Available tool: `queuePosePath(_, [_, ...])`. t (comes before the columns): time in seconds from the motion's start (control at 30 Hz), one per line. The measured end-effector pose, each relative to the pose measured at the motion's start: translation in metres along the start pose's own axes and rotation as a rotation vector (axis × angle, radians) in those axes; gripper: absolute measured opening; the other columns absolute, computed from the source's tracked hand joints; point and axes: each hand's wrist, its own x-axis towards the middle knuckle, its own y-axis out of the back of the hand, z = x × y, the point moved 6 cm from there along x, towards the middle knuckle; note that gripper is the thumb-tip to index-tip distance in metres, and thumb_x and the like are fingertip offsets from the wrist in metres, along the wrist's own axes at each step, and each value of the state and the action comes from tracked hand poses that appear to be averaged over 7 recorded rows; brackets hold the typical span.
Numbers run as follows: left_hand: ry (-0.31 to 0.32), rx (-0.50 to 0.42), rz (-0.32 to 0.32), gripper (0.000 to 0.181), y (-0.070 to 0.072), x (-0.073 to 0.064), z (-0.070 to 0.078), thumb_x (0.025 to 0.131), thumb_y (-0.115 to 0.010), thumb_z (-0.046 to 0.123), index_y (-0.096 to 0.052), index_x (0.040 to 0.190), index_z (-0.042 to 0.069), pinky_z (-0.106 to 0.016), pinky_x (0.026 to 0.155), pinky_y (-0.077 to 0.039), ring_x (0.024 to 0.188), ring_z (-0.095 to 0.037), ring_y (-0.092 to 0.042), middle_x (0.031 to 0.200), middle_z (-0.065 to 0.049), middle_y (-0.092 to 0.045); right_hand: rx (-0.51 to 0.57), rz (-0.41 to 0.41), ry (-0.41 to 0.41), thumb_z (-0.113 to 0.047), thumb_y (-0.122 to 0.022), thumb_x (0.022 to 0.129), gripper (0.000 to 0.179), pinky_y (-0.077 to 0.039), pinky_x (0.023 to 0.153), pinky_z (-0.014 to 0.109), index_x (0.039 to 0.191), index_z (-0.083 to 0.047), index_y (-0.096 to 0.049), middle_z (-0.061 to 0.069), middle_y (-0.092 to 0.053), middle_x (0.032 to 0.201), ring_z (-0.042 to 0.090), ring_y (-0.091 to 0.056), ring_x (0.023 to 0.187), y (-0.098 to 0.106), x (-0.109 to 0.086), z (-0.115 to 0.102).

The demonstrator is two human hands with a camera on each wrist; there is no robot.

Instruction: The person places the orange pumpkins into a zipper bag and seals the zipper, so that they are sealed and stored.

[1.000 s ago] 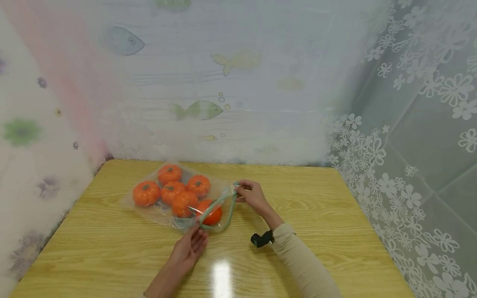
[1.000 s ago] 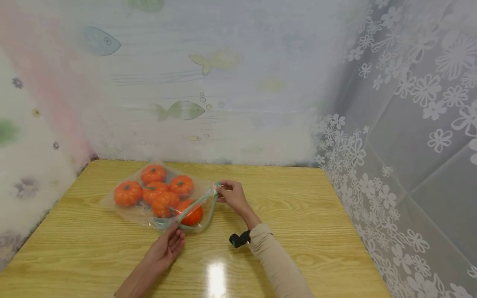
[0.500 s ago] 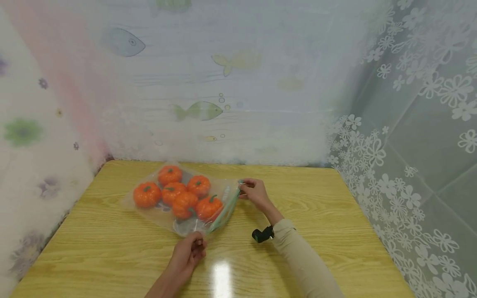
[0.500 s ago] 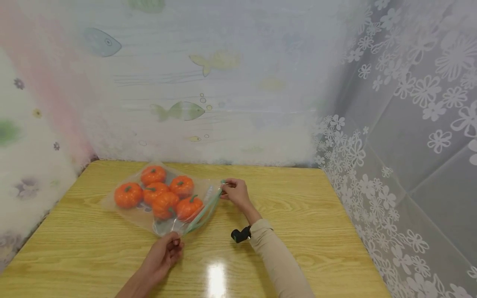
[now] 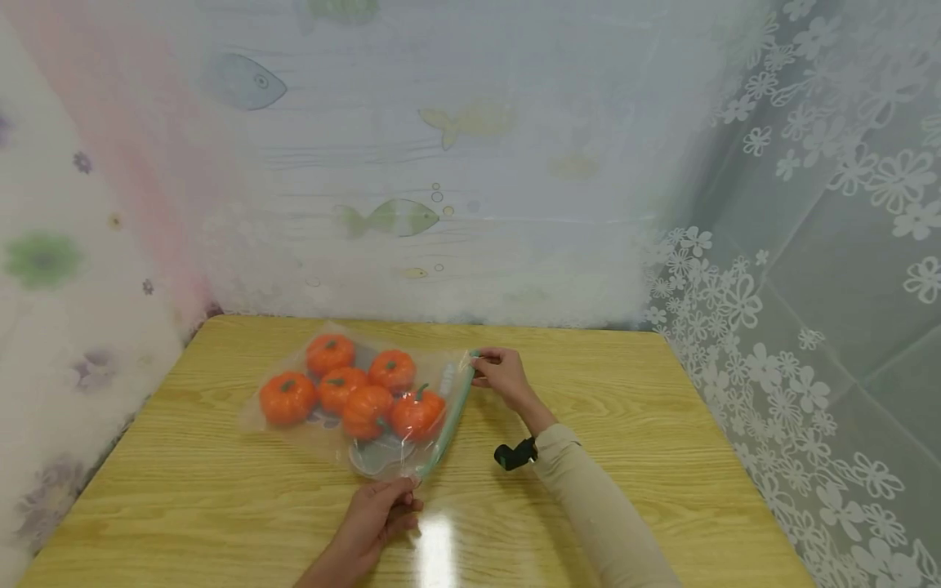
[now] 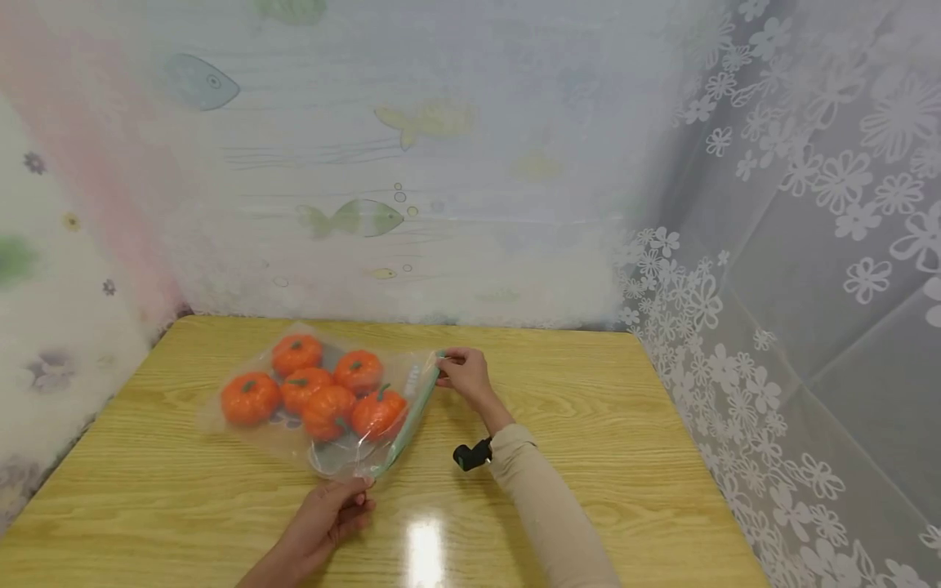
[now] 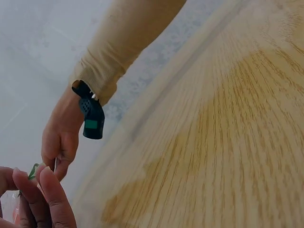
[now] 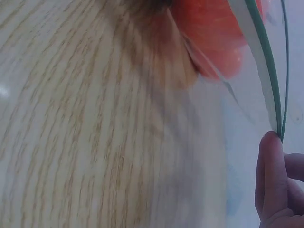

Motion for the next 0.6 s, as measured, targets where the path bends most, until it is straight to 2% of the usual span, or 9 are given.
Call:
queuePosePath(0.1, [0.001,0.0,-0.003,0.025,-0.002,-0.001,-0.002,0.101,-0.061,0.015,-0.068,0.076,0.012,-0.021,0.066,-0.059,0.071,-0.005,-0.069,0.073,0.005,-0.068,0.002,0.01,-0.005,-0.001,-0.06,0.101,0.034,-0.063,0.078,0.034,0.132,0.012,-0.058,0.025,-0.065,0.111,0.015,-0.068,0.081,-0.001,0.001,0.0])
queuePosePath(0.3, [-0.013,0.044,0.053,0.014,0.0,-0.003,0.002,0.098,-0.063,0.018,-0.07,0.094,0.006,-0.022,0.067,-0.06,0.077,-0.009,-0.07,0.075,0.006,-0.064,0.018,0.063,-0.006,0.001,-0.06,0.101,0.028,-0.063,0.076,0.033,0.126,0.013,-0.061,0.023,-0.067,0.108,0.013,-0.068,0.078,0.002,0.003,0.003])
queuePosePath(0.43, [-0.003,0.04,0.014,0.016,-0.006,-0.005,-0.003,0.101,-0.059,0.017,-0.069,0.094,0.006,-0.02,0.066,-0.059,0.076,-0.007,-0.069,0.076,0.007,-0.062,0.032,0.077,-0.02,0.001,-0.059,0.101,0.028,-0.063,0.077,0.033,0.127,0.013,-0.06,0.022,-0.066,0.108,0.014,-0.068,0.079,0.001,0.004,0.005])
queuePosePath(0.6, [0.028,-0.011,-0.035,0.015,-0.019,-0.007,-0.014,0.102,-0.058,0.018,-0.068,0.099,0.007,-0.019,0.067,-0.059,0.077,-0.006,-0.068,0.077,0.008,-0.061,0.051,0.08,-0.043,-0.001,-0.059,0.102,0.029,-0.063,0.079,0.035,0.128,0.013,-0.06,0.021,-0.066,0.107,0.012,-0.067,0.077,-0.001,0.003,0.005])
